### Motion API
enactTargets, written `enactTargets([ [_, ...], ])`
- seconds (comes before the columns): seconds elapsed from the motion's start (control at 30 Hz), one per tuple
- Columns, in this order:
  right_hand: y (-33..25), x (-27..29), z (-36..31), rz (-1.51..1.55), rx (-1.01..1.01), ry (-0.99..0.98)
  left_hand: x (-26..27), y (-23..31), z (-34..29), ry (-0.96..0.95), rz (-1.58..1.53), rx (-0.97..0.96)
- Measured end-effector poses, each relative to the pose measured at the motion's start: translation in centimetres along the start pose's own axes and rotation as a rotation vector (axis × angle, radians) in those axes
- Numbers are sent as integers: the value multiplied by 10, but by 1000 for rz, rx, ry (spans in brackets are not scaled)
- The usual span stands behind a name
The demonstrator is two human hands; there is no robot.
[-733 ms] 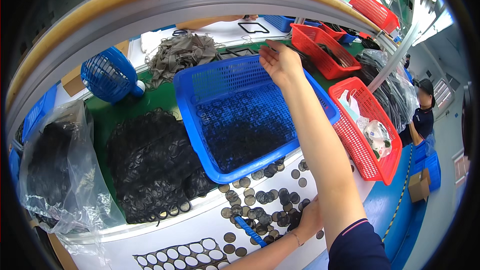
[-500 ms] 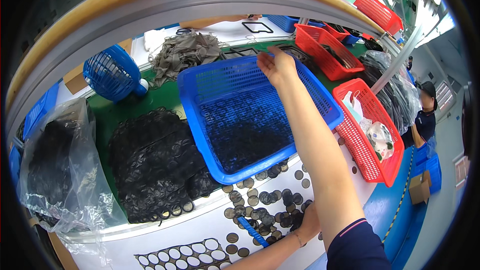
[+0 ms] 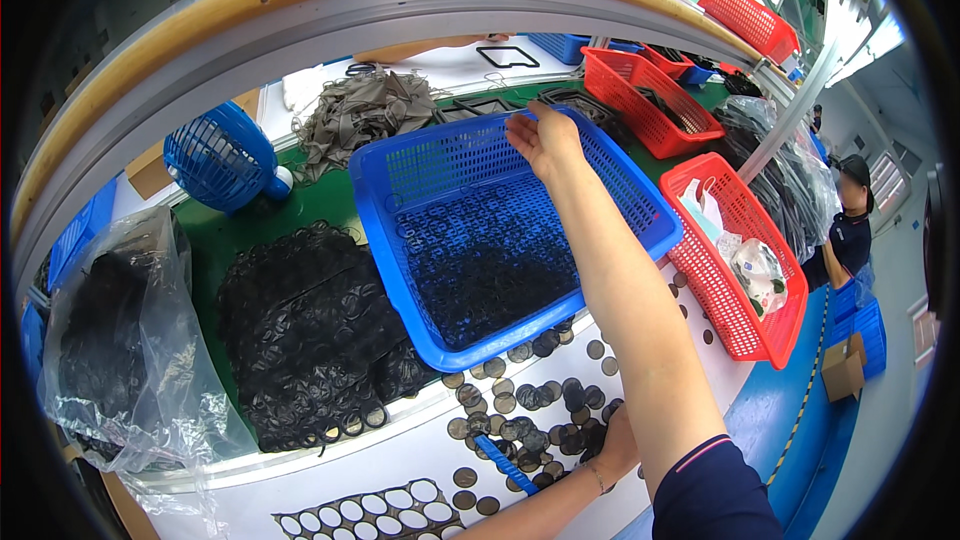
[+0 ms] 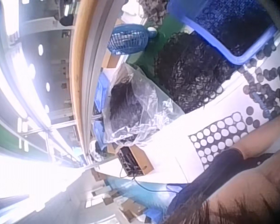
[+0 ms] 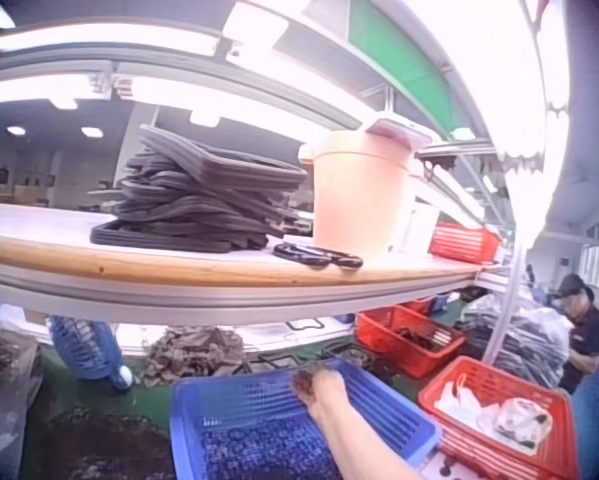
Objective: The person places small circular components into a template grid on a manufacturing assembly line, using an alignment tool to position them precisely.
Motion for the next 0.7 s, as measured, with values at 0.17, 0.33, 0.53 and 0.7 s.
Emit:
enactTargets([
  [0.17,0,-3,0,-47,6,2,2,-5,0,9,-97,41],
  [0.33,-1,-1,1,-51,21,-12,2,14,4,-33,90,-30],
  [0.53,1,-2,2,-57,19,-13,2,8,2,-44,61,14],
  [0.7,3,-2,4,-59,23,-20,2,0,0,-51,46,59],
])
Point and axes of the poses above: each hand's wrist, its own z-axis towards the middle knuckle, its own x-axis out of the back of the hand, y = z × x, the point moved 9 cm from there along z, towards the middle knuckle, and after that the axes turned 1 degree about z, right-handed, at the moved point
